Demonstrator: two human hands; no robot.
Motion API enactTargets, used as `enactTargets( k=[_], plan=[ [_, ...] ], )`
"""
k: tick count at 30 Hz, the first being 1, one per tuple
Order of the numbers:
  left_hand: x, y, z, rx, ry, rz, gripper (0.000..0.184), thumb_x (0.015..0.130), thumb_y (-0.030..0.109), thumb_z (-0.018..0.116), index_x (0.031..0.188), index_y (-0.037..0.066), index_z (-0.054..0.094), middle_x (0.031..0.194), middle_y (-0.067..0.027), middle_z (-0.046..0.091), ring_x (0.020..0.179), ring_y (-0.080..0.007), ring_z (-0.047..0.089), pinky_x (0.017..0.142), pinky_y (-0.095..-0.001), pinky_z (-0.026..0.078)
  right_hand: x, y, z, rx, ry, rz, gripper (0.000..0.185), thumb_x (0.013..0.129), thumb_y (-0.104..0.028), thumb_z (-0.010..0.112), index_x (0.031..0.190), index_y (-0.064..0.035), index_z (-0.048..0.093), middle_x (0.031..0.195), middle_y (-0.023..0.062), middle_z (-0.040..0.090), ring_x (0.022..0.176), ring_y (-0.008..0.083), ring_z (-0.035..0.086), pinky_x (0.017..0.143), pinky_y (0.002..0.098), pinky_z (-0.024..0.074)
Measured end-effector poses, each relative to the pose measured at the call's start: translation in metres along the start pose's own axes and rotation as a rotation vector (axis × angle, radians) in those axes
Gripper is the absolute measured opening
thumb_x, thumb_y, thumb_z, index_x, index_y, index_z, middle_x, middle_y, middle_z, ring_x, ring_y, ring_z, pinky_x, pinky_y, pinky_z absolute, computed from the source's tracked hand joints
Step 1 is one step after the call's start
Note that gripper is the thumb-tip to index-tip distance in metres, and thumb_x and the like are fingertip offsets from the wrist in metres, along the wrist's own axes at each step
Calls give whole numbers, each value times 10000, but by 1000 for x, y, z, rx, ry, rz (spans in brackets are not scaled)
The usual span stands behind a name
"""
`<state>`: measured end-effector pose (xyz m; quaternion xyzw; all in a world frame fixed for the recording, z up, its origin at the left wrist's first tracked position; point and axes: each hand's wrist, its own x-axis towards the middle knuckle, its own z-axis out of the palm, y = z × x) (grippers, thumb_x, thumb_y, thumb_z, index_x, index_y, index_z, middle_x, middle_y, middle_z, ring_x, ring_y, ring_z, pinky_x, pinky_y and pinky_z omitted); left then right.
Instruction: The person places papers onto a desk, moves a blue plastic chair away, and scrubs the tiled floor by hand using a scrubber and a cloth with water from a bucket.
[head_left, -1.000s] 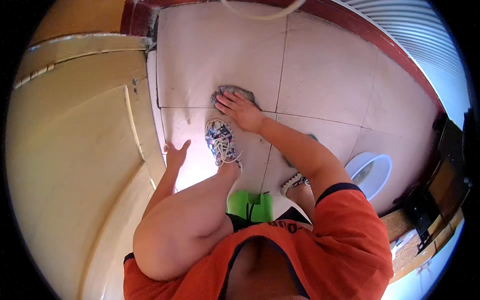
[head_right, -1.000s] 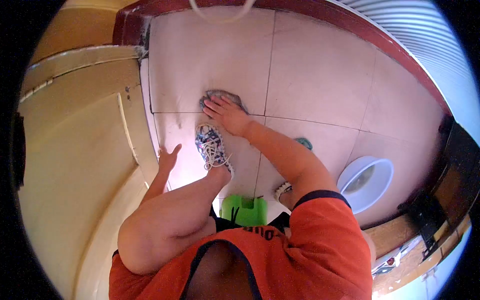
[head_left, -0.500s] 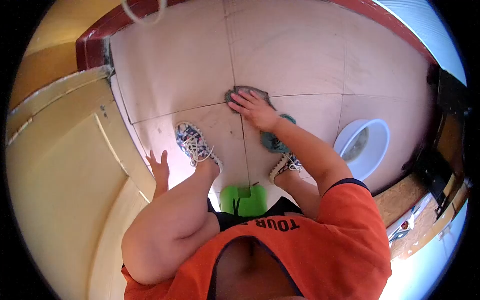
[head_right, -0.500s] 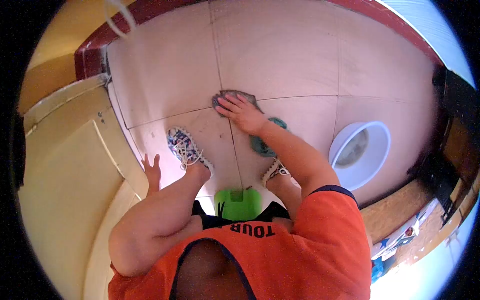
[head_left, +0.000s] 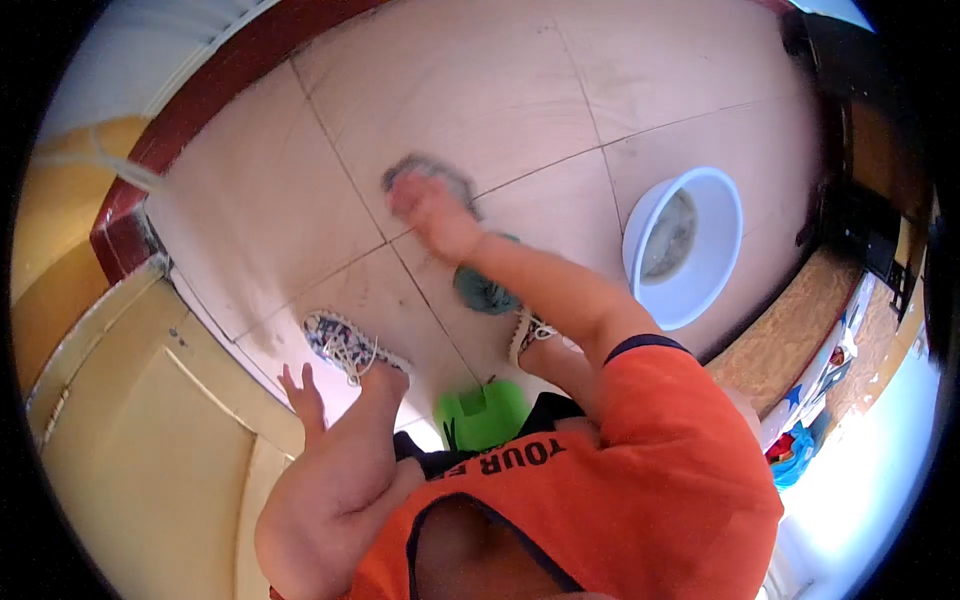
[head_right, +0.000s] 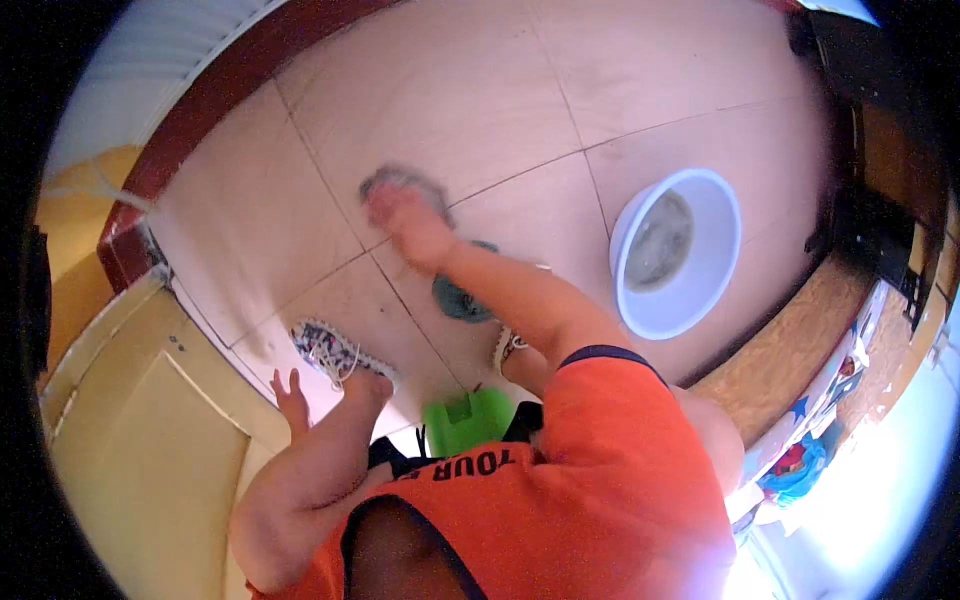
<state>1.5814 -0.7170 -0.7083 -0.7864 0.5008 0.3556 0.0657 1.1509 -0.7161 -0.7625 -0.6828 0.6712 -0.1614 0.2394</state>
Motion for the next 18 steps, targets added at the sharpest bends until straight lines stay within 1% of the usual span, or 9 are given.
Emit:
enactTargets(
  k=[2,3,7,9,10,13,15,16,18],
  plan=[
    [-5,16,-14,-23,-17,9,688,843,404,571,1370,52,305,1448,-249,141,1344,-329,177,1073,-388,184,-1,10,-6,24,-23,-143,456,910,-196,328,1349,-73,352,1432,152,269,1336,307,214,1087,436,158],
    [-8,16,-21,-18,-17,39,674,849,384,570,1368,45,305,1448,-245,144,1343,-323,182,1069,-382,196,-1,41,-29,-6,-48,-7,461,905,-189,336,1350,-71,350,1433,151,266,1336,302,218,1086,436,161],
    [-8,-12,-37,-41,35,57,636,866,327,563,1358,15,307,1444,-234,176,1338,-308,201,1060,-372,220,-37,206,-91,-330,560,565,474,890,-164,358,1335,-5,326,1399,210,291,1294,356,272,1043,512,199],
    [-9,-13,-32,-51,15,43,630,867,322,562,1352,5,313,1438,-233,194,1336,-310,206,1060,-373,221,-11,224,-117,-363,624,962,468,896,-191,362,1318,8,340,1378,239,303,1278,376,283,1031,509,219],
    [-14,-15,-36,-58,-3,14,624,869,317,561,1345,-6,319,1433,-232,212,1334,-312,211,1060,-374,222,9,219,-110,-345,671,944,447,887,-179,361,1294,5,368,1352,231,336,1265,367,302,1026,504,228],
    [-19,5,-28,-43,-25,-20,605,866,328,564,1337,15,348,1427,-231,231,1333,-306,215,1064,-370,210,92,116,-35,-117,703,330,398,861,-143,358,1222,-4,452,1271,205,436,1226,340,357,1011,488,255],
    [-15,6,-26,4,4,28,611,860,339,570,1345,42,347,1442,-220,202,1336,-297,213,1059,-383,217,112,20,-7,19,95,120,448,888,-177,339,1309,-28,375,1419,172,273,1311,328,245,1059,521,152],
    [-12,11,-29,1,23,31,611,860,339,570,1345,42,347,1442,-220,202,1336,-297,213,1059,-383,217,111,-6,42,85,217,-40,457,881,-180,347,1320,-52,373,1423,161,274,1308,318,257,1068,498,155],
    [-17,26,-28,-59,5,10,628,857,339,575,1353,42,329,1454,-208,173,1335,-298,218,1059,-411,217,83,-29,38,142,74,-323,456,872,-178,361,1312,-63,393,1404,155,310,1298,310,282,1063,465,190]
  ],
)
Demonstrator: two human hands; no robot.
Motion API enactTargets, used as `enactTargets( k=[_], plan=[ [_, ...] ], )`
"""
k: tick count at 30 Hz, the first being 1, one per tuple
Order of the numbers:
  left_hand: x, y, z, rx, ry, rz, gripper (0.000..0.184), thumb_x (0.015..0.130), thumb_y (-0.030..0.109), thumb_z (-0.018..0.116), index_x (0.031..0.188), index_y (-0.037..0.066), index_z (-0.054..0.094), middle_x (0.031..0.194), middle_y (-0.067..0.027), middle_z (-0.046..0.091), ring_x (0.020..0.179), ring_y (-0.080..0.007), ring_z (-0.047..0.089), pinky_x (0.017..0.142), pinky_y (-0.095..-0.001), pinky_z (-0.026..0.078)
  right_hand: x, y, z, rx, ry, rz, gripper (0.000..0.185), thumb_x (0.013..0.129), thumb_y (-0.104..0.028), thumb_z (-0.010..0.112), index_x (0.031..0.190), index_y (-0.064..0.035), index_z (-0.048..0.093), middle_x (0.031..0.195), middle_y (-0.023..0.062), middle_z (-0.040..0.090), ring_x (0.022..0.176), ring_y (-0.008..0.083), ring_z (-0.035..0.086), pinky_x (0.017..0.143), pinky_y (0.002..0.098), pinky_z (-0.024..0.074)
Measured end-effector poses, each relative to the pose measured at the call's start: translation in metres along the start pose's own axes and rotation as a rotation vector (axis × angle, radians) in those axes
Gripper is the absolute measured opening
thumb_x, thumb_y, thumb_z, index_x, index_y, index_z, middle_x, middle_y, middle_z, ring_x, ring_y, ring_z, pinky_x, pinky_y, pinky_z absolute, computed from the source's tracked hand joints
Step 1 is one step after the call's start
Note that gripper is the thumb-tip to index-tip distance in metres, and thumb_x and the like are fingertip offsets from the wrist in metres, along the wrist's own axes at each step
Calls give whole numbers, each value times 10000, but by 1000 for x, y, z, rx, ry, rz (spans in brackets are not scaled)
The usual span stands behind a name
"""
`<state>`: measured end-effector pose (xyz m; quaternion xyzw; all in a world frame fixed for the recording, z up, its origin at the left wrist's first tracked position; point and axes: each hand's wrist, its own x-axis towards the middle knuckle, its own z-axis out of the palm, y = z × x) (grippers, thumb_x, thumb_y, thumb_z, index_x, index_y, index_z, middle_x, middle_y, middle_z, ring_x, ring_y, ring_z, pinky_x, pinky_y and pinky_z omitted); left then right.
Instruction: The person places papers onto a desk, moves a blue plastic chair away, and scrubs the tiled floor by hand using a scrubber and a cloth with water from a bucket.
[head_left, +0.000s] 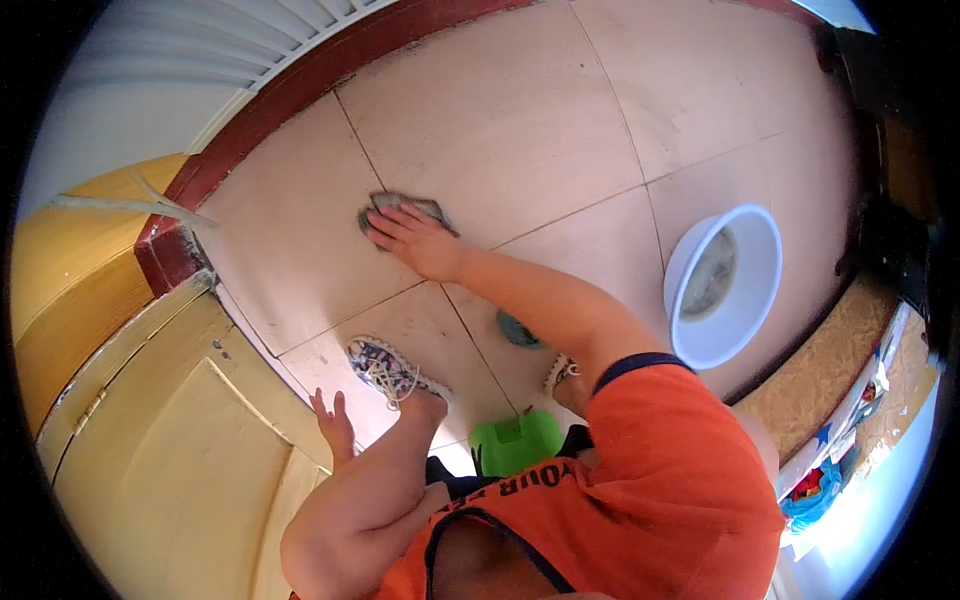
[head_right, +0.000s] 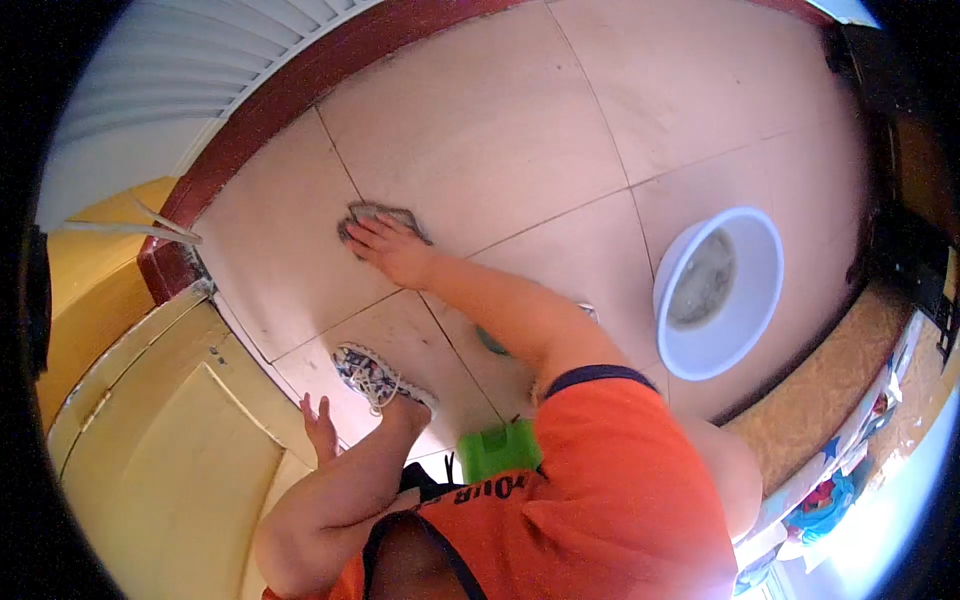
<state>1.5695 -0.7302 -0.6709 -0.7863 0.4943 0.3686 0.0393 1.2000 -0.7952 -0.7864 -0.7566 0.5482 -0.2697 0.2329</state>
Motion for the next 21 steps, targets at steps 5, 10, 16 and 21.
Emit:
enactTargets(
  k=[5,10,16,21],
  plan=[
    [-3,-38,-10,-11,-5,-27,626,858,331,573,1352,35,325,1454,-211,169,1327,-306,236,1058,-430,220,-76,141,-134,-398,453,499,363,789,-102,487,1135,-1,533,1287,194,449,1199,362,394,1017,479,265],
    [-3,-43,0,70,-54,-78,608,868,316,558,1344,16,325,1439,-237,189,1323,-321,242,1059,-417,223,-33,178,-120,-536,584,668,477,898,-178,354,1338,2,326,1389,201,321,1295,344,280,1068,484,160],
    [-3,-5,-1,-54,-45,-2,612,859,301,572,1341,12,329,1441,-227,191,1326,-312,239,1056,-393,238,43,22,-39,-104,-23,146,454,870,-226,365,1295,-72,414,1394,133,337,1316,290,259,1078,475,144],
    [-9,-34,-12,-10,7,-47,609,858,300,575,1338,16,332,1424,-214,252,1306,-310,282,1033,-400,280,-39,189,-172,-343,644,692,369,897,-187,356,1213,-37,476,1167,194,525,1058,327,501,922,395,391]
  ],
)
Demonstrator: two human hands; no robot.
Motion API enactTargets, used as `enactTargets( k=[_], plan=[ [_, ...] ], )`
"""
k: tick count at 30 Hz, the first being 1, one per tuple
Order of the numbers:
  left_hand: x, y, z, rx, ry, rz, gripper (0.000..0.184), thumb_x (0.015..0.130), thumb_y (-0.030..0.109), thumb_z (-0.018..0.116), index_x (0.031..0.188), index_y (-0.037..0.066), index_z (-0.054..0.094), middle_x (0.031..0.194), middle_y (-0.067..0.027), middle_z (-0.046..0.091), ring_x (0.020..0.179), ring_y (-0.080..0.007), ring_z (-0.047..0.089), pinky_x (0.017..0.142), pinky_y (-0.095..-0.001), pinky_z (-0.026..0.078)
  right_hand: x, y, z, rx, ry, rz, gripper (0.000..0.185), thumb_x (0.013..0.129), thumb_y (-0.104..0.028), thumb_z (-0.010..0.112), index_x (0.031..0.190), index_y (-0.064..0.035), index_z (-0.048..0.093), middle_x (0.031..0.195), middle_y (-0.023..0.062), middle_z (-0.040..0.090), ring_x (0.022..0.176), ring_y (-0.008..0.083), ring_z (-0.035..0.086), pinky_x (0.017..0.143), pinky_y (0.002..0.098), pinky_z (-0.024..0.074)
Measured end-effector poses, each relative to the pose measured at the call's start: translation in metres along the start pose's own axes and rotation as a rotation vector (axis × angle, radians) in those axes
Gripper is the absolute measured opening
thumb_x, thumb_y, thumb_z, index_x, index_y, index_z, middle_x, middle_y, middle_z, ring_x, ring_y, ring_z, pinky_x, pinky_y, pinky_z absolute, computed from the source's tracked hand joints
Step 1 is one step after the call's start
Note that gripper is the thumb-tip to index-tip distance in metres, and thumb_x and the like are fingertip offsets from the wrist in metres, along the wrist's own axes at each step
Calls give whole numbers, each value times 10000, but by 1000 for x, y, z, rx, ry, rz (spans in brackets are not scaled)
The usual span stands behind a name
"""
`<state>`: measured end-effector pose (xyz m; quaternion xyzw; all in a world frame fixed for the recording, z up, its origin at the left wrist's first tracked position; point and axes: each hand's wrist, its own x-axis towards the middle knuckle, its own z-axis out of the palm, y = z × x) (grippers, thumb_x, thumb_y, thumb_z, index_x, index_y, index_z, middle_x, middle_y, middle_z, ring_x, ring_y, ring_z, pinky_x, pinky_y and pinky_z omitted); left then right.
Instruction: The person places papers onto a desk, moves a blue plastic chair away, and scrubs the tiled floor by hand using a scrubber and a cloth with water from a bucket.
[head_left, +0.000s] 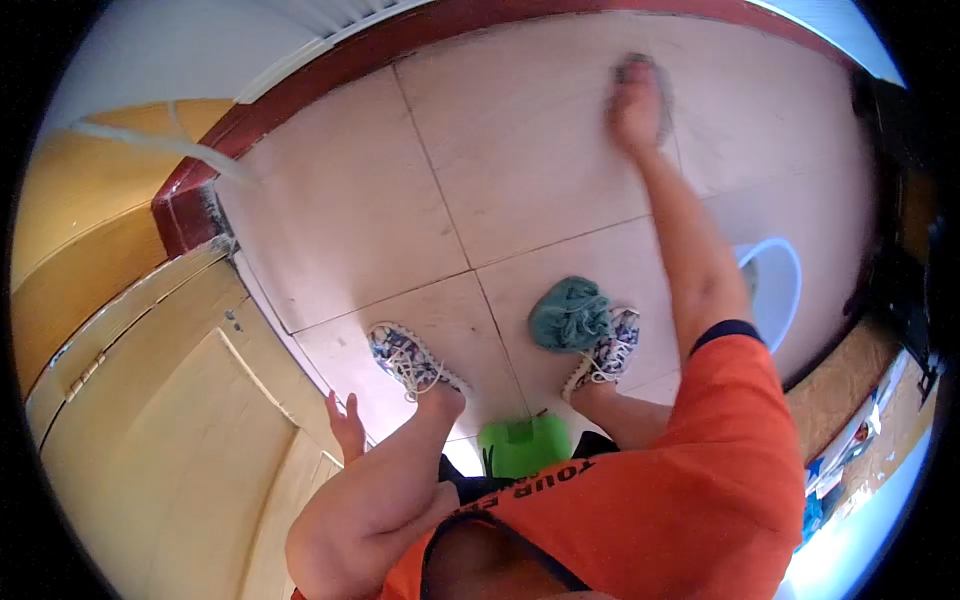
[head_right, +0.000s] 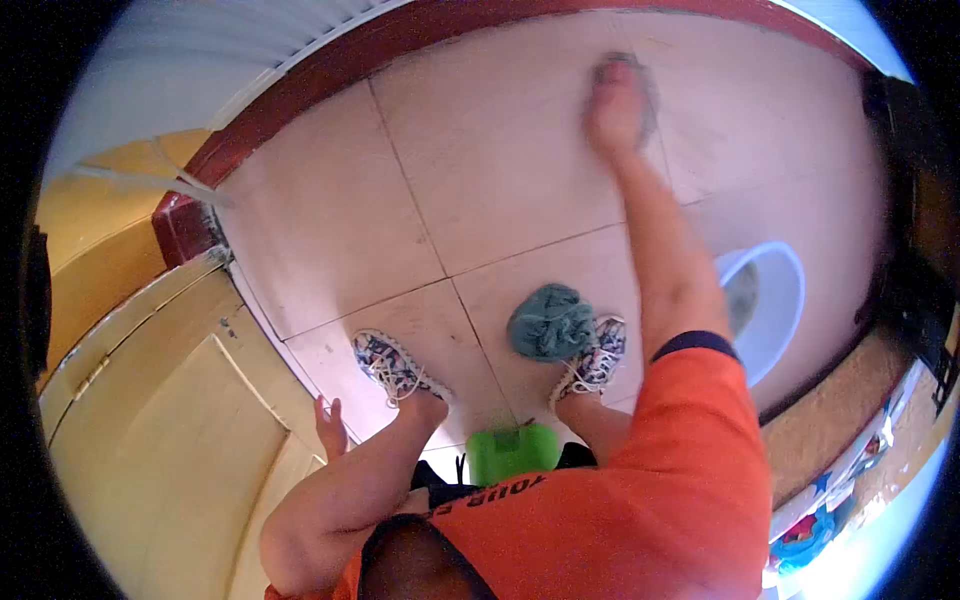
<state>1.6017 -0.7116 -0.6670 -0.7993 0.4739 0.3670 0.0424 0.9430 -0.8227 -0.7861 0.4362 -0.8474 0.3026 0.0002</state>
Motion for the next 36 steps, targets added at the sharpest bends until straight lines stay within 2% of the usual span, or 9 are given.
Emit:
enactTargets(
  k=[2,6,7,11,14,18,28,31,36],
  plan=[
    [-5,1,3,42,-17,-48,606,858,301,577,1334,14,336,1395,-220,309,1285,-321,320,1014,-391,308,32,13,15,1013,43,800,383,914,-193,339,1233,-6,439,1144,172,541,982,313,536,862,364,431],
    [1,7,13,33,-6,-17,622,852,307,592,1331,2,338,1404,-217,291,1302,-309,291,1032,-399,277,-3,-67,113,-38,150,-176,426,907,-180,328,1291,0,368,1285,191,437,1167,317,423,1001,453,291],
    [4,14,12,17,0,12,629,850,305,596,1333,-1,335,1410,-211,285,1307,-301,281,1038,-405,265,-29,-125,118,168,-108,-241,420,926,-216,276,1295,-26,340,1418,156,283,1314,314,240,1077,468,127],
    [11,26,11,-117,20,40,639,846,294,607,1338,-3,328,1425,-189,267,1318,-282,260,1049,-416,242,-98,-244,136,82,-418,-721,425,861,-145,410,1264,-10,424,1367,164,367,1280,311,320,1049,463,233],
    [10,23,9,-119,31,58,635,847,285,605,1337,-7,328,1425,-182,272,1316,-279,266,1048,-408,243,-52,-199,102,101,-659,-518,455,865,-157,407,1299,-23,395,1371,153,368,1286,306,314,1057,427,234],
    [5,14,7,-54,34,31,631,857,290,578,1319,-58,327,1400,-230,293,1325,-294,250,1072,-346,203,10,-54,80,-84,-172,-306,471,891,-185,340,1322,5,355,1403,184,311,1307,314,278,1074,419,209],
    [8,22,9,-110,5,-9,626,854,299,585,1334,-11,328,1434,-209,232,1328,-303,241,1050,-392,246,-83,-161,70,96,-555,-822,448,880,-128,374,1313,-12,375,1397,161,330,1299,272,315,1066,401,245],
    [6,13,9,-39,19,-7,634,853,297,586,1343,-2,319,1440,-197,229,1329,-297,240,1054,-386,237,-21,-167,85,-105,-310,-401,478,859,-142,415,1318,-12,373,1387,165,347,1296,280,322,1070,406,235],
    [3,30,15,-128,-29,-58,655,845,300,601,1348,-4,312,1441,-194,230,1328,-284,245,1055,-384,236,-103,-183,73,-194,-583,-644,471,885,-188,381,1333,-44,356,1401,135,334,1293,271,320,1084,403,206]
  ],
)
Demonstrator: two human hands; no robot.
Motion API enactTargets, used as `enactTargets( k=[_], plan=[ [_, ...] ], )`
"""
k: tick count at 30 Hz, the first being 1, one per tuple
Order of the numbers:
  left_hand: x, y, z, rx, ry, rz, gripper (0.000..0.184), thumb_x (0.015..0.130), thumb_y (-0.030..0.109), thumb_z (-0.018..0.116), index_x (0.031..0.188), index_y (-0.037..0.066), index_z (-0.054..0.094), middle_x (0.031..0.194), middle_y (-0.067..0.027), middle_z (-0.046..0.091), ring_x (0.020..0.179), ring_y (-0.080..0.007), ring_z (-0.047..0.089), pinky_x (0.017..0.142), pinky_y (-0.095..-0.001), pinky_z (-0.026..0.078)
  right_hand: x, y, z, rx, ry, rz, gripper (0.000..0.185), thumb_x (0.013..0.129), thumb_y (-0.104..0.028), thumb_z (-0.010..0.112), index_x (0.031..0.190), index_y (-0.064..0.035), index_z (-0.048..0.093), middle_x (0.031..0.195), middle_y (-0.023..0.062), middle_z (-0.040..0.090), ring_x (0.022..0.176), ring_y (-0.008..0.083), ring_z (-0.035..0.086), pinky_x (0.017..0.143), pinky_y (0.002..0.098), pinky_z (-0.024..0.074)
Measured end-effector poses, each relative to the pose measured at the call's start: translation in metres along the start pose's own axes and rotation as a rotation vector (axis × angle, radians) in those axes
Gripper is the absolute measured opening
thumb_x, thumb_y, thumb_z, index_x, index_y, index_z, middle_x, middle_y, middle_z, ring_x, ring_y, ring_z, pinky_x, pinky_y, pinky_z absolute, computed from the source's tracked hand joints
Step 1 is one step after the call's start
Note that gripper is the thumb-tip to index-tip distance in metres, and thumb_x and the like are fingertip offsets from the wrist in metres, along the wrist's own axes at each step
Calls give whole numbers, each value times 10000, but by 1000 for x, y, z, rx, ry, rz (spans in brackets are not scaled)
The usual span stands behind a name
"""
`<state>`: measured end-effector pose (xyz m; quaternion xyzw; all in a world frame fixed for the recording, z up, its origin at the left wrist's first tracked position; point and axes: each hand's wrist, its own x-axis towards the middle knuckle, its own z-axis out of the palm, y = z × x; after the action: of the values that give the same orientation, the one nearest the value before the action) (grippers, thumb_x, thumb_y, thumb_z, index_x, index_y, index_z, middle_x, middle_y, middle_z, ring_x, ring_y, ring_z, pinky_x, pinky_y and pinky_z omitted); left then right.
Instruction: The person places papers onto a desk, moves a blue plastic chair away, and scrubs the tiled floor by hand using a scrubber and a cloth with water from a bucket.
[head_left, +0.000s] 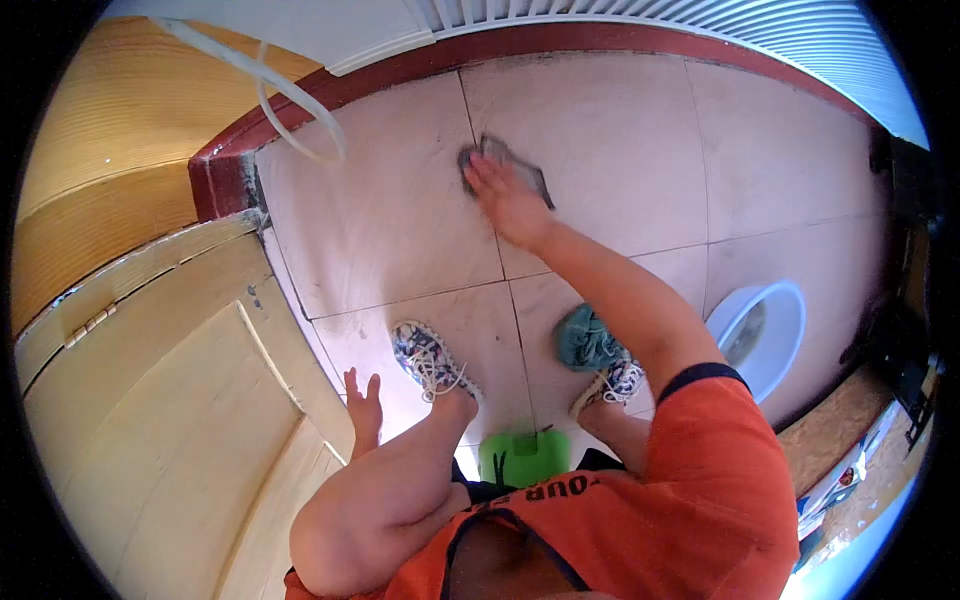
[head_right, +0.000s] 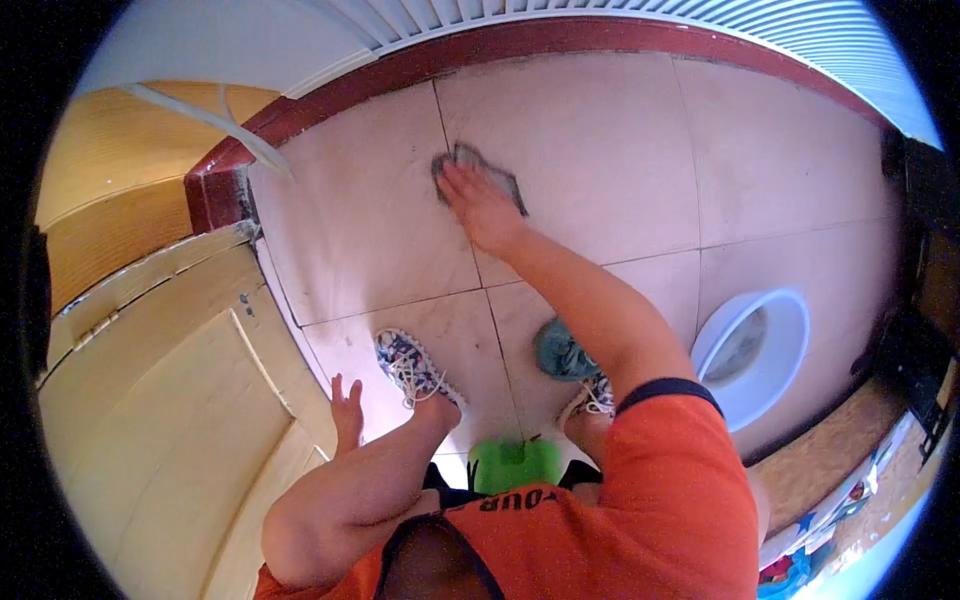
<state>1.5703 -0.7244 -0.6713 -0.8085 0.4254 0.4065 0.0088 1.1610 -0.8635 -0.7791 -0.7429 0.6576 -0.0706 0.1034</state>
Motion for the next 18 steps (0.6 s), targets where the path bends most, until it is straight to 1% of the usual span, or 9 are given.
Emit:
enactTargets(
  k=[1,3,5,6,9,11,14,17,18],
  plan=[
    [-1,0,-1,-26,-3,1,659,844,305,603,1347,-6,313,1439,-197,232,1327,-283,247,1055,-383,235,-16,-1,-2,262,-25,-178,467,886,-180,376,1330,-37,358,1390,148,347,1284,280,331,1079,408,214],
    [3,-11,1,-5,8,41,657,844,307,600,1345,-8,315,1436,-200,236,1325,-285,250,1056,-382,236,8,36,-15,172,-71,-227,476,883,-186,387,1336,-44,352,1396,148,336,1296,279,315,1083,401,212],
    [-3,-21,-2,25,15,74,656,845,310,598,1344,-10,317,1433,-202,241,1324,-287,253,1056,-381,237,38,60,-13,-2,157,107,475,883,-178,386,1339,-50,350,1396,132,339,1303,271,305,1083,396,218],
    [-4,-21,0,25,-6,52,653,846,311,595,1341,-14,320,1431,-208,242,1325,-289,250,1058,-379,233,42,51,-8,-4,158,102,475,883,-178,386,1339,-50,350,1396,132,339,1303,271,305,1083,396,218],
    [-6,-14,5,27,-35,42,649,848,311,590,1334,-27,323,1427,-220,240,1330,-296,234,1066,-371,217,22,4,-12,-298,13,214,467,871,-151,398,1324,-42,368,1391,133,347,1296,275,314,1071,401,243],
    [-4,-9,3,50,-23,11,652,846,309,592,1333,-31,322,1428,-222,237,1335,-299,223,1071,-369,204,-22,-10,-10,268,34,-129,449,858,-137,397,1290,-15,400,1351,171,386,1263,289,351,1049,407,271],
    [2,-26,2,27,7,52,661,840,304,600,1335,-32,319,1428,-221,237,1336,-298,222,1073,-366,200,-2,53,-4,177,108,-171,450,851,-134,406,1282,-8,406,1353,188,378,1264,295,349,1052,403,265],
    [-10,-6,0,0,-19,1,662,837,300,603,1335,-30,320,1430,-221,233,1337,-301,219,1075,-363,194,56,57,-9,-20,283,204,463,852,-101,385,1306,-7,381,1369,181,361,1279,298,329,1066,414,242],
    [-8,-5,0,-8,-17,8,662,837,300,603,1335,-30,320,1430,-221,233,1337,-301,219,1075,-363,194,56,40,-6,-26,291,200,463,852,-101,385,1306,-7,381,1369,181,361,1279,298,329,1066,414,242]
  ],
)
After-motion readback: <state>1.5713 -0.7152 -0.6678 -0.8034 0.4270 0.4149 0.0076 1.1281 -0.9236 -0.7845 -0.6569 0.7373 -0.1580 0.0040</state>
